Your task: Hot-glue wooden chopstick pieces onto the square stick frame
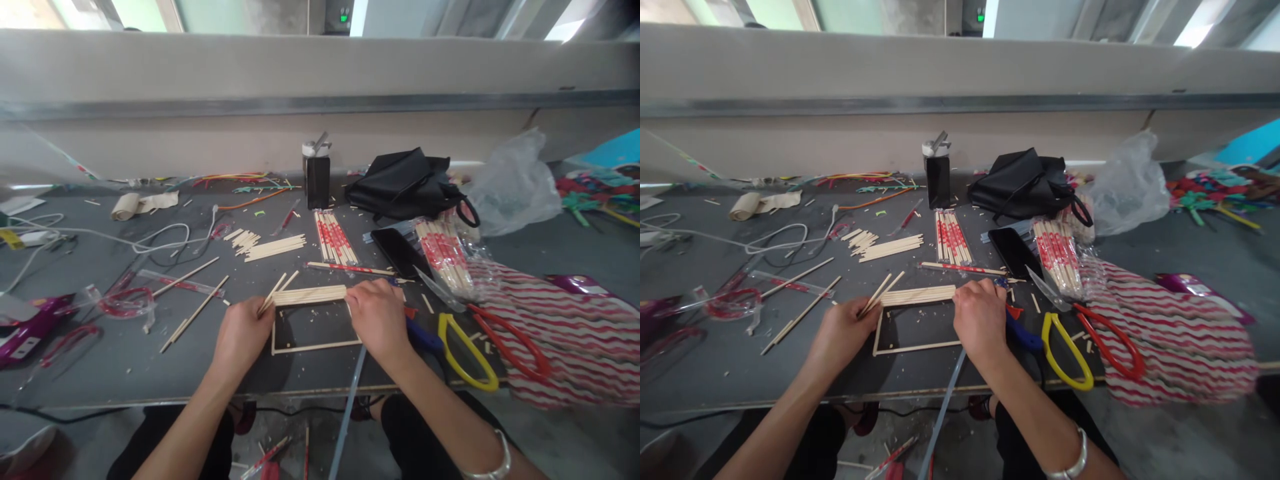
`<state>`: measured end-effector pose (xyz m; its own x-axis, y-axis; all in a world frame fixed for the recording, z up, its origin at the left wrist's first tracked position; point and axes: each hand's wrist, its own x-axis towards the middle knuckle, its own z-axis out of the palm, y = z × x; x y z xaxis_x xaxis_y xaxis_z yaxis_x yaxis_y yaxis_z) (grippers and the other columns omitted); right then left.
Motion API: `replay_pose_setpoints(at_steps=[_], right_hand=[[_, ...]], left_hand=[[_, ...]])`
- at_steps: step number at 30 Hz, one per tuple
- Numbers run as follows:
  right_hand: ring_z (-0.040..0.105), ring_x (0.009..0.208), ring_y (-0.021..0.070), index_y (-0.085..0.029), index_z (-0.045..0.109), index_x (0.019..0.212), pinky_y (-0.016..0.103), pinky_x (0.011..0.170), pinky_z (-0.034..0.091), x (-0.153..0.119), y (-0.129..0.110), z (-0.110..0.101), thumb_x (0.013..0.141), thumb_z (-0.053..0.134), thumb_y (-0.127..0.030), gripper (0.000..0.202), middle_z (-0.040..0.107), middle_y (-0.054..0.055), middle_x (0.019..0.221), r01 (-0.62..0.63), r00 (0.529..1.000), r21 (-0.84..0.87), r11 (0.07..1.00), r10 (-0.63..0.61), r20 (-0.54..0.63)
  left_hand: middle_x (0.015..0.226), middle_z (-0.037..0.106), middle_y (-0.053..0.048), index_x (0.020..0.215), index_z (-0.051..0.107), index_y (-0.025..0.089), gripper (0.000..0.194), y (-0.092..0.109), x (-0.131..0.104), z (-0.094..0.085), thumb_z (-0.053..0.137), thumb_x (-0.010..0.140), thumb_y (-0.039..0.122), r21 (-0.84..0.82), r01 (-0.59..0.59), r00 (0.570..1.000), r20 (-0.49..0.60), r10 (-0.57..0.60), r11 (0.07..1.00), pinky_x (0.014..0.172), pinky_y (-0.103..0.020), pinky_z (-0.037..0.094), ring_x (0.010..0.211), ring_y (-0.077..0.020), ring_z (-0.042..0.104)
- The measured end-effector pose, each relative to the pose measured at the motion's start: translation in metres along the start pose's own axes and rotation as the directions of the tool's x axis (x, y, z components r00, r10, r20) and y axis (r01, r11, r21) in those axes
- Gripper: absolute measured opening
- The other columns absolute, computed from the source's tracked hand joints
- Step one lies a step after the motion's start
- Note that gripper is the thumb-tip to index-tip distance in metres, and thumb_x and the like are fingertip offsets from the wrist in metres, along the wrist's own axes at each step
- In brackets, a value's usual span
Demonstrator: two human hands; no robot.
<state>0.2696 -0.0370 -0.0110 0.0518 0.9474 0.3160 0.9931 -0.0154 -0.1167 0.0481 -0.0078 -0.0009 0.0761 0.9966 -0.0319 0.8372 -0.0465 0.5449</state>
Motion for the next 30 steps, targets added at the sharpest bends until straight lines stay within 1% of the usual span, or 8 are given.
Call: replay_pose_setpoints(at_steps=[6,10,13,16,19,22,25,30], right_hand=[[0.055,0.082,0.024,-0.019,0.068,0.069,0.037,0.071,0.03,0.0,0.001,0.0,0.089,0.056,-0.021,0.023,0.07,0.005,0.076,0.023,0.999,0.0,1.0,-0.023,-0.034],[0.058,0.09,0.0287,-0.016,0.071,0.093,0.04,0.075,0.037,-0.004,0.005,-0.009,0.086,0.062,-0.027,0.016,0.072,0.008,0.095,0.005,0.993,0.02,1.0,-0.002,-0.119],[0.059,0.095,0.0256,-0.014,0.065,0.111,0.039,0.084,0.044,-0.009,0.007,-0.019,0.09,0.057,-0.024,0.025,0.07,0.01,0.104,0.126,0.943,0.158,0.979,-0.068,-0.326],[0.06,0.091,0.0207,-0.014,0.062,0.117,0.033,0.085,0.047,-0.017,0.005,-0.029,0.091,0.056,-0.021,0.027,0.069,0.009,0.098,0.316,0.871,0.245,0.917,-0.178,-0.458],[0.061,0.081,0.0171,-0.017,0.066,0.109,0.028,0.076,0.049,-0.023,0.005,-0.036,0.09,0.058,-0.017,0.021,0.068,0.006,0.088,0.425,0.853,0.266,0.865,-0.284,-0.438],[0.061,0.076,0.0151,-0.017,0.068,0.096,0.026,0.073,0.049,-0.028,0.012,-0.038,0.089,0.057,-0.012,0.014,0.068,0.004,0.082,0.472,0.859,0.329,0.818,-0.341,-0.383],[0.061,0.078,0.0157,-0.018,0.067,0.094,0.028,0.075,0.049,-0.031,0.028,-0.038,0.089,0.057,-0.013,0.012,0.067,0.004,0.083,0.442,0.883,0.369,0.818,-0.323,-0.341],[0.061,0.082,0.0154,-0.02,0.066,0.092,0.028,0.077,0.049,-0.032,0.045,-0.038,0.09,0.057,-0.016,0.01,0.066,0.003,0.085,0.372,0.916,0.429,0.823,-0.252,-0.311]], left_hand=[[0.052,0.039,0.004,0.057,0.044,0.019,0.033,-0.006,0.001,0.001,0.044,0.084,0.038,-0.004,-0.007,1.0,0.022,0.008,1.0,0.052,-0.023,0.023,0.053,-0.0107,0.039],[0.054,0.044,0.005,0.064,0.05,0.019,0.029,-0.004,-0.004,-0.011,0.044,0.086,0.038,0.009,-0.068,0.998,-0.011,0.068,0.998,0.052,-0.023,0.024,0.053,-0.0109,0.041],[0.058,0.05,0.003,0.07,0.054,0.019,0.029,0.005,-0.015,-0.02,0.041,0.09,0.035,0.045,-0.177,0.98,-0.081,0.181,0.983,0.054,-0.024,0.026,0.055,-0.0116,0.044],[0.065,0.057,0.001,0.075,0.058,0.019,0.027,0.015,-0.03,-0.02,0.04,0.091,0.031,0.015,-0.342,0.939,-0.036,0.342,0.94,0.057,-0.024,0.03,0.06,-0.0127,0.049],[0.069,0.06,-0.001,0.081,0.06,0.019,0.024,0.021,-0.042,-0.013,0.04,0.092,0.025,-0.076,-0.45,0.886,0.088,0.455,0.89,0.06,-0.024,0.034,0.064,-0.0135,0.053],[0.079,0.065,-0.003,0.09,0.063,0.02,0.026,0.021,-0.044,-0.011,0.038,0.095,0.026,-0.16,-0.471,0.855,0.161,0.494,0.868,0.066,-0.024,0.038,0.074,-0.0149,0.059],[0.082,0.067,-0.003,0.092,0.064,0.02,0.025,0.017,-0.038,-0.018,0.04,0.095,0.028,-0.198,-0.462,0.842,0.207,0.497,0.865,0.068,-0.023,0.039,0.076,-0.0148,0.06],[0.064,0.054,0.002,0.071,0.058,0.017,0.033,0.011,-0.028,-0.03,0.044,0.093,0.037,-0.254,-0.4,0.854,0.246,0.459,0.881,0.056,-0.02,0.033,0.061,-0.0108,0.048]])
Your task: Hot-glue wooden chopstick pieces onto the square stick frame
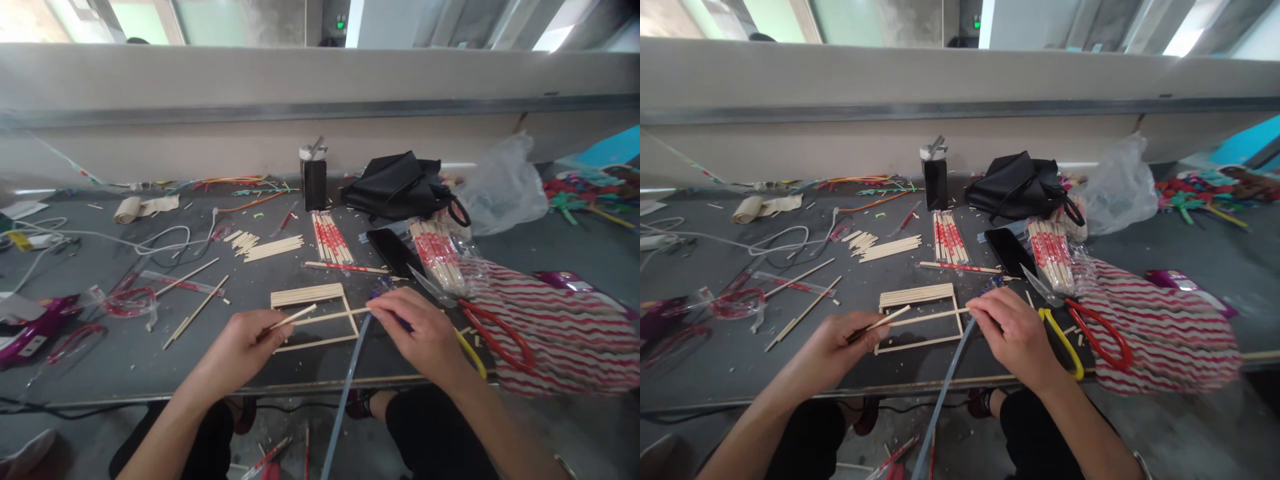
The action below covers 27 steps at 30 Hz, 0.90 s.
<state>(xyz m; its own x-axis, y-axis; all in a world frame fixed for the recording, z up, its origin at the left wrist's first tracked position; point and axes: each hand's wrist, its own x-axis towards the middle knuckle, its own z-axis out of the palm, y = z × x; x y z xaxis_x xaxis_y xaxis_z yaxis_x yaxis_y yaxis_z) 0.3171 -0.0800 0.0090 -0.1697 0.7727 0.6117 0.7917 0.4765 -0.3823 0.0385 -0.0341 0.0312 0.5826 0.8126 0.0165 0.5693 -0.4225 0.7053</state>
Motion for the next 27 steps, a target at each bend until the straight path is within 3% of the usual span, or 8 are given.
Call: replay_pose_setpoints(at_steps=[4,10,13,17,21,23,25,27], right_hand=[[0.062,0.083,0.017,-0.02,0.063,0.1,0.029,0.078,0.05,-0.002,0.007,-0.002,0.089,0.056,-0.021,0.013,0.065,0.004,0.087,-0.125,0.992,-0.044,0.991,0.126,0.026],[0.056,0.103,0.0335,-0.007,0.049,0.129,0.047,0.092,0.045,-0.02,0.026,-0.005,0.074,0.063,-0.026,0.06,0.062,0.018,0.112,-0.204,0.922,-0.463,0.863,0.328,0.205],[0.057,0.101,0.0326,-0.006,0.049,0.13,0.046,0.092,0.045,-0.025,0.028,-0.003,0.077,0.056,-0.024,0.057,0.063,0.017,0.108,-0.227,0.887,-0.495,0.839,0.388,0.251],[0.059,0.099,0.0305,-0.006,0.047,0.132,0.044,0.091,0.047,-0.022,0.026,0.002,0.075,0.054,-0.019,0.058,0.065,0.017,0.103,-0.267,0.889,-0.439,0.858,0.394,0.231],[0.064,0.094,0.0283,-0.012,0.046,0.133,0.046,0.086,0.05,-0.022,0.027,-0.004,0.073,0.057,-0.023,0.062,0.067,0.014,0.101,-0.413,0.89,-0.263,0.872,0.448,0.086],[0.065,0.095,0.0279,-0.015,0.049,0.13,0.046,0.085,0.051,-0.021,0.029,-0.012,0.072,0.061,-0.026,0.06,0.067,0.013,0.104,-0.514,0.857,-0.073,0.855,0.516,0.009],[0.066,0.094,0.0275,-0.018,0.052,0.126,0.042,0.075,0.054,-0.021,0.032,-0.021,0.071,0.063,-0.027,0.057,0.068,0.012,0.104,-0.604,0.781,0.243,0.759,0.624,-0.011],[0.067,0.088,0.0268,-0.021,0.057,0.117,0.035,0.058,0.055,-0.02,0.034,-0.029,0.072,0.062,-0.028,0.046,0.069,0.01,0.098,-0.596,0.706,0.559,0.577,0.708,0.022]], left_hand=[[0.058,0.042,0.004,0.064,0.051,0.017,0.037,-0.009,0.004,-0.002,0.044,0.092,0.042,-0.058,0.07,0.993,-0.092,-0.075,0.996,0.053,-0.021,0.03,0.056,-0.0097,0.039],[0.055,0.039,0.005,0.063,0.051,0.018,0.039,-0.03,0.009,-0.005,0.047,0.087,0.049,-0.151,0.228,0.936,-0.238,-0.259,0.962,0.049,-0.022,0.025,0.053,-0.0098,0.035],[0.054,0.037,0.005,0.06,0.05,0.018,0.04,-0.033,0.009,-0.005,0.049,0.085,0.048,-0.195,0.254,0.918,-0.258,-0.3,0.947,0.047,-0.022,0.022,0.05,-0.0092,0.032],[0.051,0.035,0.005,0.059,0.05,0.018,0.041,-0.034,0.01,-0.002,0.049,0.085,0.049,-0.261,0.248,0.922,-0.231,-0.31,0.933,0.045,-0.022,0.02,0.048,-0.0087,0.03],[0.053,0.041,0.005,0.062,0.054,0.017,0.04,-0.037,0.011,0.002,0.051,0.084,0.05,-0.324,0.243,0.922,-0.215,-0.321,0.914,0.044,-0.021,0.022,0.047,-0.0081,0.031],[0.056,0.045,0.004,0.066,0.056,0.017,0.038,-0.038,0.012,0.004,0.052,0.082,0.051,-0.372,0.243,0.913,-0.224,-0.34,0.896,0.044,-0.02,0.023,0.048,-0.0079,0.033],[0.058,0.049,0.003,0.07,0.058,0.016,0.036,-0.039,0.011,0.006,0.054,0.081,0.051,-0.431,0.241,0.901,-0.233,-0.365,0.87,0.043,-0.02,0.023,0.047,-0.0076,0.035],[0.06,0.053,0.003,0.074,0.059,0.016,0.035,-0.039,0.011,0.007,0.055,0.08,0.05,-0.488,0.235,0.893,-0.233,-0.384,0.841,0.042,-0.02,0.022,0.045,-0.0068,0.033]])
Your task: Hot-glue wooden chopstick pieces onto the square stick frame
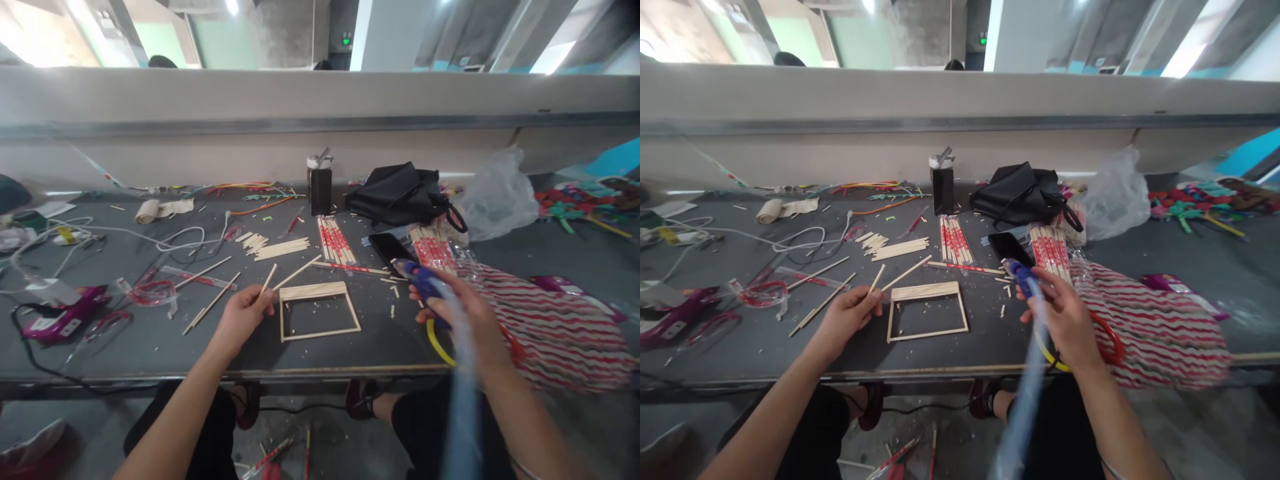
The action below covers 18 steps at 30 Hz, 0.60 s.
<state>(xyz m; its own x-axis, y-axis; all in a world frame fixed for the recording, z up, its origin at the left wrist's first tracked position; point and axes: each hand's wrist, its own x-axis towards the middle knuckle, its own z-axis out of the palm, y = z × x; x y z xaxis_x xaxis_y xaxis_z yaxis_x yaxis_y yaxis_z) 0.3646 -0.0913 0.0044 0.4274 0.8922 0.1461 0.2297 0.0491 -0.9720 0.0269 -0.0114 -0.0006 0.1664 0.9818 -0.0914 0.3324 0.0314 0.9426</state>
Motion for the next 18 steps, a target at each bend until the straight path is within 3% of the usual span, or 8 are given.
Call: replay_pose_setpoints(at_steps=[3,6,8,11,15,18], right_hand=[[0.067,0.077,0.0248,-0.021,0.064,0.1,0.028,0.041,0.047,0.002,-0.003,-0.003,0.076,0.052,-0.03,0.028,0.07,0.009,0.092,-0.059,0.998,0.291,0.955,0.053,0.028],[0.063,0.07,0.0197,-0.021,0.067,0.087,0.023,0.036,0.04,-0.001,-0.006,0.004,0.08,0.057,-0.031,0.016,0.069,0.007,0.086,-0.136,0.988,0.33,0.934,0.101,0.119],[0.06,0.065,0.0166,-0.02,0.067,0.082,0.021,0.037,0.039,-0.004,-0.01,0.013,0.079,0.065,-0.034,0.014,0.067,0.005,0.08,-0.182,0.972,0.282,0.942,0.13,0.195],[0.056,0.056,0.0128,-0.018,0.067,0.082,0.023,0.043,0.042,-0.01,-0.018,0.028,0.08,0.067,-0.042,0.024,0.066,0.004,0.076,-0.156,0.938,0.126,0.98,0.107,0.329],[0.052,0.051,0.0106,-0.016,0.068,0.084,0.026,0.052,0.044,-0.016,-0.026,0.043,0.085,0.059,-0.049,0.034,0.068,0.004,0.075,0.02,0.901,-0.12,0.993,0.034,0.433],[0.054,0.055,0.0118,-0.018,0.069,0.082,0.026,0.055,0.045,-0.02,-0.028,0.053,0.088,0.053,-0.05,0.037,0.069,0.003,0.075,0.132,0.886,-0.19,0.973,-0.03,0.462]], left_hand=[[0.062,0.055,0.002,0.073,0.057,0.016,0.034,0.001,-0.002,0.001,0.055,0.081,0.049,-0.054,0.019,1.0,-0.003,-0.019,0.998,0.041,-0.019,0.02,0.043,-0.0052,0.032],[0.06,0.053,0.003,0.07,0.056,0.016,0.035,0.003,-0.003,0.003,0.055,0.081,0.049,-0.059,0.024,0.999,-0.025,-0.025,0.998,0.041,-0.019,0.02,0.042,-0.0048,0.032],[0.061,0.054,0.003,0.07,0.057,0.016,0.035,0.004,-0.003,0.004,0.054,0.08,0.049,-0.06,0.025,0.998,-0.051,-0.029,0.998,0.04,-0.019,0.021,0.042,-0.0051,0.033],[0.062,0.056,0.002,0.072,0.058,0.016,0.035,0.005,-0.002,0.006,0.054,0.079,0.05,-0.051,0.036,0.996,-0.084,-0.04,0.998,0.04,-0.02,0.023,0.041,-0.0056,0.034],[0.064,0.058,0.001,0.073,0.058,0.016,0.034,0.005,-0.001,0.007,0.053,0.079,0.05,-0.006,0.035,0.993,-0.116,-0.035,0.999,0.039,-0.02,0.025,0.042,-0.0067,0.037],[0.06,0.055,0.002,0.072,0.058,0.016,0.034,0.006,-0.001,0.007,0.053,0.08,0.049,0.018,0.029,0.994,-0.11,-0.027,0.999,0.039,-0.019,0.026,0.042,-0.0072,0.038]])
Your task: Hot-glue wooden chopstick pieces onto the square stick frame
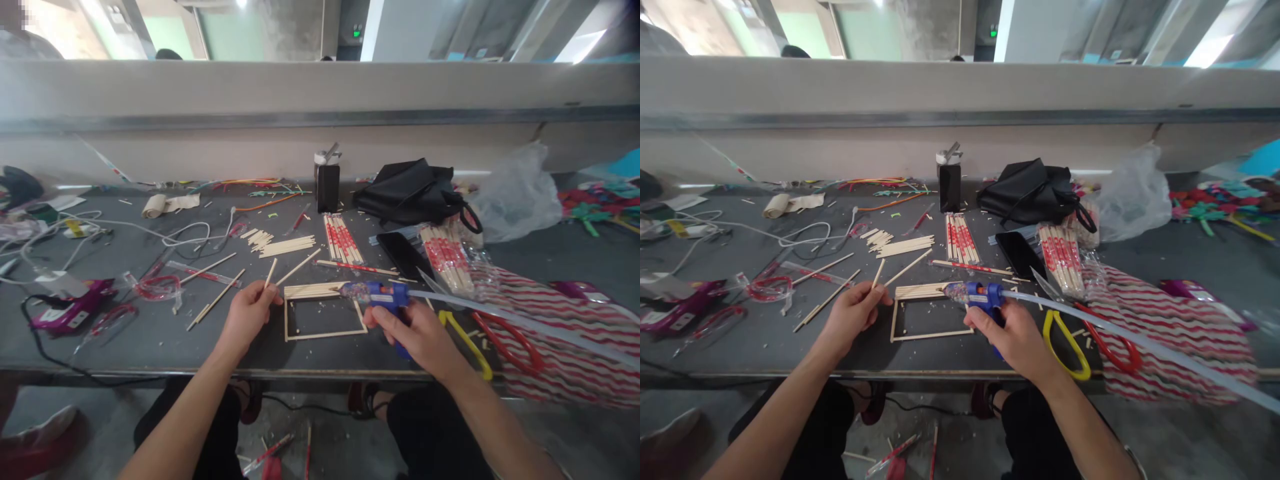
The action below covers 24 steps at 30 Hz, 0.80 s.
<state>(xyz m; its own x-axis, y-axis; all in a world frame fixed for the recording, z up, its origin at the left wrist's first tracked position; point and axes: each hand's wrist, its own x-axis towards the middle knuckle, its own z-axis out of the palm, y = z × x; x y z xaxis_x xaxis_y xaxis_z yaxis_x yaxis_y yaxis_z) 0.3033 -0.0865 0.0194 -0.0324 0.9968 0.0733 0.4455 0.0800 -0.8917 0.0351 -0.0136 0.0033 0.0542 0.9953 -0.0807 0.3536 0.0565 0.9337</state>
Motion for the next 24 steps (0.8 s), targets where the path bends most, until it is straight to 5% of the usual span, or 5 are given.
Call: replay_pose_setpoints(at_steps=[10,24], right_hand=[[0.061,0.069,0.0161,-0.019,0.065,0.068,0.028,0.068,0.046,0.01,-0.016,0.038,0.093,0.041,-0.054,0.049,0.066,0.002,0.07,0.066,0.995,0.001,0.998,-0.065,0.071],[0.053,0.056,0.0125,-0.021,0.054,0.059,0.025,0.06,0.04,0.024,-0.02,0.063,0.094,0.041,-0.049,0.046,0.056,-0.003,0.057,0.116,0.991,-0.138,0.984,-0.105,0.079]], left_hand=[[0.051,0.049,0.004,0.071,0.06,0.017,0.032,-0.006,0.002,0.0,0.052,0.082,0.047,0.043,-0.005,1.0,0.008,0.005,0.999,0.04,-0.019,0.029,0.042,-0.0089,0.042],[0.059,0.056,0.002,0.071,0.06,0.017,0.03,-0.004,0.001,0.002,0.052,0.079,0.044,-0.024,0.044,0.999,0.0,-0.044,0.999,0.04,-0.02,0.03,0.042,-0.0079,0.042]])
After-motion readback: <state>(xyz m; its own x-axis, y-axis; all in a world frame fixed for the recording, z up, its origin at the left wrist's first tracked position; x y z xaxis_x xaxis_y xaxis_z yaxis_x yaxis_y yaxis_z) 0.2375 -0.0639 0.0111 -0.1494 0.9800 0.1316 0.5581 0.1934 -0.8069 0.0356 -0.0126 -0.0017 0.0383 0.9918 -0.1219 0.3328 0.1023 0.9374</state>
